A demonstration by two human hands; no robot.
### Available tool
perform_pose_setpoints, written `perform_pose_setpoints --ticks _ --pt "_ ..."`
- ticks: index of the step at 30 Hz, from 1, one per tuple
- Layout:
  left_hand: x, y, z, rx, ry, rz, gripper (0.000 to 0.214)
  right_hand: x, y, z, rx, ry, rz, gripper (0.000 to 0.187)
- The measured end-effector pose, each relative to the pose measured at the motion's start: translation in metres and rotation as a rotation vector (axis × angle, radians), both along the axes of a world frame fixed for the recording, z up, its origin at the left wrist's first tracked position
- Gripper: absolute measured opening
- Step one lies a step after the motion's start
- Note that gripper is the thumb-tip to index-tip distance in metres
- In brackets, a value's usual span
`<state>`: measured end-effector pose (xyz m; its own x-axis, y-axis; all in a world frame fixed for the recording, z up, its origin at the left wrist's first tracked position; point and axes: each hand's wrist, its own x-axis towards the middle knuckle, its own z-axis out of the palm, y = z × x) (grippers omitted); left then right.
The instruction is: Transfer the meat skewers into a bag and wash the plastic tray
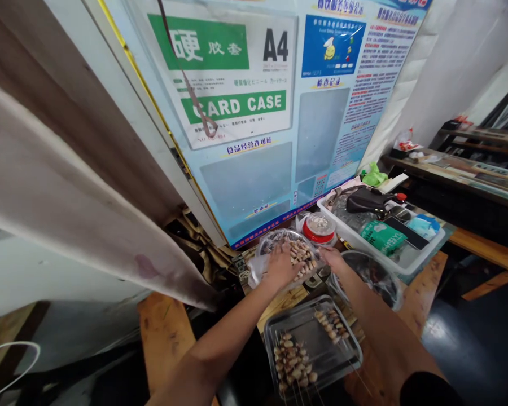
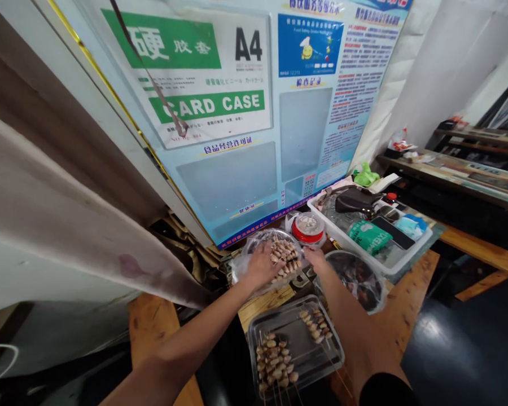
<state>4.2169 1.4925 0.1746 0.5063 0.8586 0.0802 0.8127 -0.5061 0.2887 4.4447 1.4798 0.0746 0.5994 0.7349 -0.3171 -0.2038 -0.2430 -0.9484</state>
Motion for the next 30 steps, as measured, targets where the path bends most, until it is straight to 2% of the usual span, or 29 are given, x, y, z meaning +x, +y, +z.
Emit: perform_pose_setpoints --ticks 3,5,7,9,13,16,19,21,27,30 --pt "0.045 0.018 -0.014 -0.162 0.175 0.034 0.109 0.007 0.001 -0.004 0.028 0.000 0.055 0.024" --pt "0.063 0.032 -0.023 -0.218 0.251 0.040 0.118 0.011 -0.001 -0.006 0.063 0.027 0.138 0.030" --pt "0.072 0.042 -0.030 -0.225 0.307 0.025 0.117 0.016 -0.004 -0.007 0.106 0.072 0.214 0.036" --pt "0.077 0.045 -0.033 -0.190 0.339 0.006 0.104 0.020 -0.008 -0.007 0.151 0.082 0.271 0.039" --pt "0.075 0.038 -0.039 -0.051 0.278 -0.015 0.064 0.028 -0.016 -0.006 0.203 -0.063 0.427 0.043" --pt "0.065 0.032 -0.048 0.069 0.192 -0.032 0.052 0.035 -0.015 -0.007 0.180 -0.040 0.396 0.042" --pt "0.053 0.029 -0.060 0.126 0.116 -0.043 0.053 0.039 -0.005 -0.006 0.133 0.121 0.221 0.036" --pt "0.046 0.026 -0.065 0.153 0.091 -0.066 0.056 0.039 0.002 -0.002 0.138 0.219 0.165 0.031" --pt "0.037 0.014 -0.066 0.159 0.081 -0.150 0.070 0.030 0.009 0.016 0.372 0.369 0.267 0.043" --pt "0.035 0.011 -0.062 0.126 0.061 -0.186 0.084 0.029 0.004 0.023 0.400 0.385 0.293 0.046"
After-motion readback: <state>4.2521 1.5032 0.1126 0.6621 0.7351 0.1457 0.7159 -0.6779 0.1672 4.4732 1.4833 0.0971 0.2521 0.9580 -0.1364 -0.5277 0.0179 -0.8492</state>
